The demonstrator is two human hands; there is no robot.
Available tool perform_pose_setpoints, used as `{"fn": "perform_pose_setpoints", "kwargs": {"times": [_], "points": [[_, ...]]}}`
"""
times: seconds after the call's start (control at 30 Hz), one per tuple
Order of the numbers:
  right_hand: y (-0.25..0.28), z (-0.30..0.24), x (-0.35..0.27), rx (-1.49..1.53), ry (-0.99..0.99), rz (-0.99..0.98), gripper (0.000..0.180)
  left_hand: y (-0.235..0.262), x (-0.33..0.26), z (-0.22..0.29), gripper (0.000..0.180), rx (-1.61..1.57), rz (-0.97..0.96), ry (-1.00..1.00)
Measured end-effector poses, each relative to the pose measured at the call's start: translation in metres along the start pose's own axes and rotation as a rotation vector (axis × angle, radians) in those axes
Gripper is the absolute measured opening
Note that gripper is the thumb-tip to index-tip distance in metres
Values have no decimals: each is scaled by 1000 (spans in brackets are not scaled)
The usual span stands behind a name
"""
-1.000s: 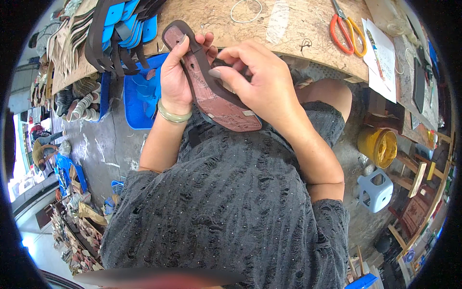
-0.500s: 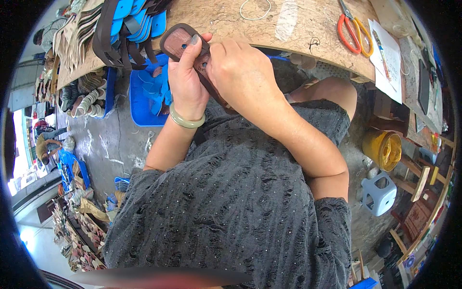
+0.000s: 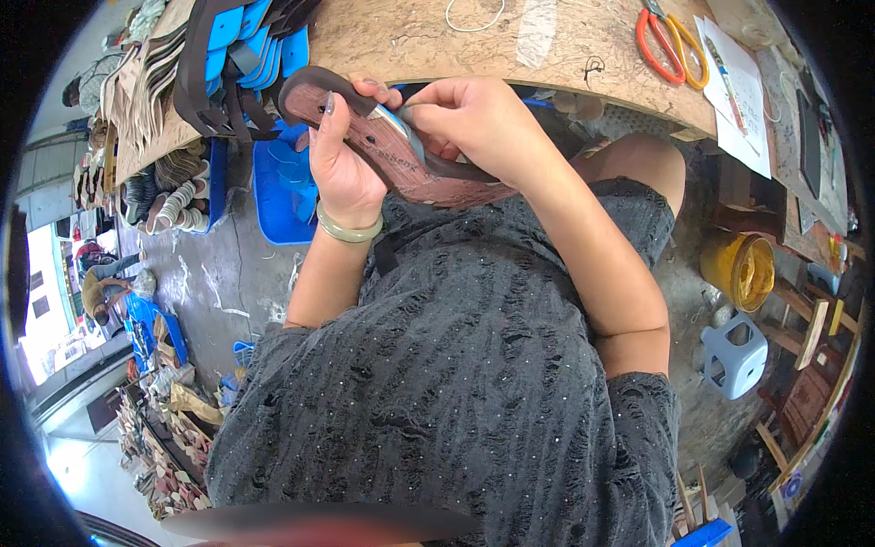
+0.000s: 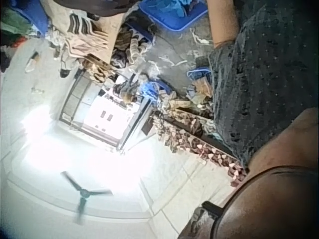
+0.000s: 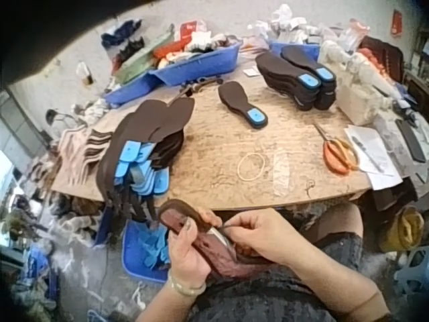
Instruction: The person is trimming and assembling shoe insoles and outsoles using scissors.
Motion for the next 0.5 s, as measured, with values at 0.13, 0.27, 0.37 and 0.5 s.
{"fn": "perform_pose_setpoints", "kwargs": {"times": [0.13,0.27,0.37,0.5], "points": [[17,-75,-47,-480,742,563,22,-3,0,-5,19,-114,44,80],[0,-77,-41,-457,679,335,15,-12,-2,-7,16,-36,0,80],[2,-60,-32,-346,511,268,15,-13,-5,-9,17,-3,-60,93],[1,-50,-25,-295,435,190,17,-7,-8,-18,19,27,0,147]]}}
Point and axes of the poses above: each hand's wrist, its own x-axis towards the middle knuckle, its own y-axis out of the back of the hand, z = x × y, the point moved 10 cm from there along x, towards the middle knuckle, and after that the axes turned 4 degrees about -y, right-handed, at the moved point
